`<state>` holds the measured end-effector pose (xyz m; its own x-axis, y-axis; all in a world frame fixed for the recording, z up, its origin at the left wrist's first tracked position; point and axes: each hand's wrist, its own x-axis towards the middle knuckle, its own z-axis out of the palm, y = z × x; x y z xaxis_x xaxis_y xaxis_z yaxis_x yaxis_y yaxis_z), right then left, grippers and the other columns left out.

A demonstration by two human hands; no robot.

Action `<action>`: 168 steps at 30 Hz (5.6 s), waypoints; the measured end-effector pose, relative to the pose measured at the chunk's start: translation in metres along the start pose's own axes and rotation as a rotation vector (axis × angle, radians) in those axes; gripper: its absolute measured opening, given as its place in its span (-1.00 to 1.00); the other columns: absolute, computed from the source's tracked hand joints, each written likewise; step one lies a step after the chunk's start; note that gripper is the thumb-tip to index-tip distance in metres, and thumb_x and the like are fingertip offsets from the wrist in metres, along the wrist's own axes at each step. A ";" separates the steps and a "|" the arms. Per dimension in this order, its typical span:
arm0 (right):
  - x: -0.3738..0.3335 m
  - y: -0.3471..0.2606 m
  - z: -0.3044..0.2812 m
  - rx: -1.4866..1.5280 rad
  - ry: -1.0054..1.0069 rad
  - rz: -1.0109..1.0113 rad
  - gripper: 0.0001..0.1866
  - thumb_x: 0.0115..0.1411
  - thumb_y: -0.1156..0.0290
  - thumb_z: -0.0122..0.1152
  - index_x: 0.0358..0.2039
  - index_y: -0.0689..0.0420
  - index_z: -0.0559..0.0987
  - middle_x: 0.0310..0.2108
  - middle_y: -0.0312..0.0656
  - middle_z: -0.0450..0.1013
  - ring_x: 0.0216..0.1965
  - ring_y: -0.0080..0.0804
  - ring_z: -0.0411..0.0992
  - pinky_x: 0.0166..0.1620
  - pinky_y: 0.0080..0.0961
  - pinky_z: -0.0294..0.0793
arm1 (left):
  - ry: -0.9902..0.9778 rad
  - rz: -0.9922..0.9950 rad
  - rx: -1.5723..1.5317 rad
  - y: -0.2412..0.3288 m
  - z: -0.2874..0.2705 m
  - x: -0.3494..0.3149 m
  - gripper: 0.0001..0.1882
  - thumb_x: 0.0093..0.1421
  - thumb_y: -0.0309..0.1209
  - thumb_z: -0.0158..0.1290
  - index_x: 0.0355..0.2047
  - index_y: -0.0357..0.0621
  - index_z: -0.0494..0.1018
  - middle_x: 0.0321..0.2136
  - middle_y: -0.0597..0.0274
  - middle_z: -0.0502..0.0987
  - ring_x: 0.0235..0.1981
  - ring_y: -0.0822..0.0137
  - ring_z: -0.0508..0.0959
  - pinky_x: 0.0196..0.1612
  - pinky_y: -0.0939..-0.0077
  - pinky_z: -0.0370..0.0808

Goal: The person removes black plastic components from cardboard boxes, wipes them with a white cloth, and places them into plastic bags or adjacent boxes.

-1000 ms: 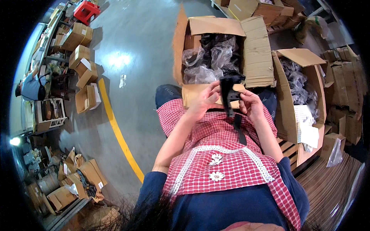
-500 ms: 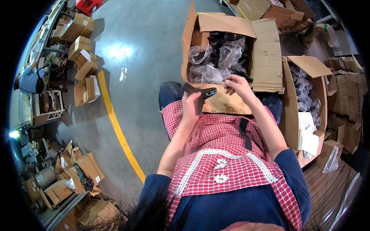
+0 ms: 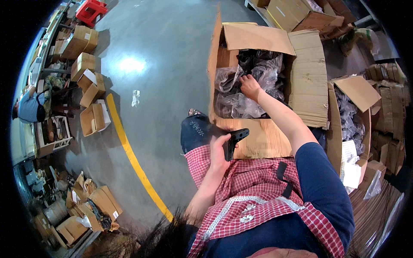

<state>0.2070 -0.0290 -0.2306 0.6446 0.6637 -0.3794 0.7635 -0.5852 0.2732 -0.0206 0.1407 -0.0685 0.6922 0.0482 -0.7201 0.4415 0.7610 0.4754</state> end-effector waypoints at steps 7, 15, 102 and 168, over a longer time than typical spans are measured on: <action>-0.032 0.061 -0.019 -0.021 0.295 -0.503 -0.83 -0.07 0.28 0.13 -0.60 -0.03 0.68 -0.15 -0.27 0.51 0.00 -0.35 0.34 0.14 -0.36 0.22 | 0.009 -0.073 -0.019 0.006 0.002 0.000 -0.67 0.13 -0.61 -0.02 -0.06 -0.24 0.34 -0.18 0.01 0.51 -0.25 0.17 0.58 -0.40 0.40 0.57; -0.124 0.145 -0.104 0.575 0.625 0.195 -0.83 -0.09 0.35 0.40 -0.46 0.13 0.66 -0.35 -0.16 0.45 -0.23 -0.13 0.41 -0.12 -0.26 0.35 | -0.097 -0.065 -0.117 0.005 -0.006 0.006 -0.69 0.15 -0.62 -0.03 -0.06 -0.25 0.38 -0.15 0.03 0.52 -0.24 0.20 0.56 -0.36 0.41 0.56; -0.473 -0.009 -0.160 0.979 1.053 0.790 -0.60 0.03 0.33 0.38 -0.13 0.22 0.57 -0.05 -0.02 0.47 -0.01 -0.11 0.42 0.05 -0.25 0.40 | -0.602 -0.046 0.136 -0.046 0.116 -0.062 -0.53 0.33 -0.18 0.01 0.13 -0.20 0.31 0.05 0.04 0.48 0.08 0.08 0.48 0.05 -0.08 0.51; -0.263 -0.023 -0.125 1.654 1.069 0.629 -0.63 0.04 0.51 0.12 -0.07 0.17 0.52 -0.17 0.04 0.51 -0.12 -0.09 0.47 -0.04 -0.21 0.46 | -0.300 0.323 0.590 0.027 0.124 0.035 -0.52 0.14 -0.01 0.25 -0.14 -0.09 0.42 -0.51 0.30 0.46 -0.56 0.35 0.55 -0.64 0.43 0.53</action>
<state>0.0245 -0.1319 -0.0262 0.9764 -0.1584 0.1466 0.1210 -0.1604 -0.9796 0.0863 0.0829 -0.0176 0.9289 -0.0324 -0.3689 0.3642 0.2603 0.8942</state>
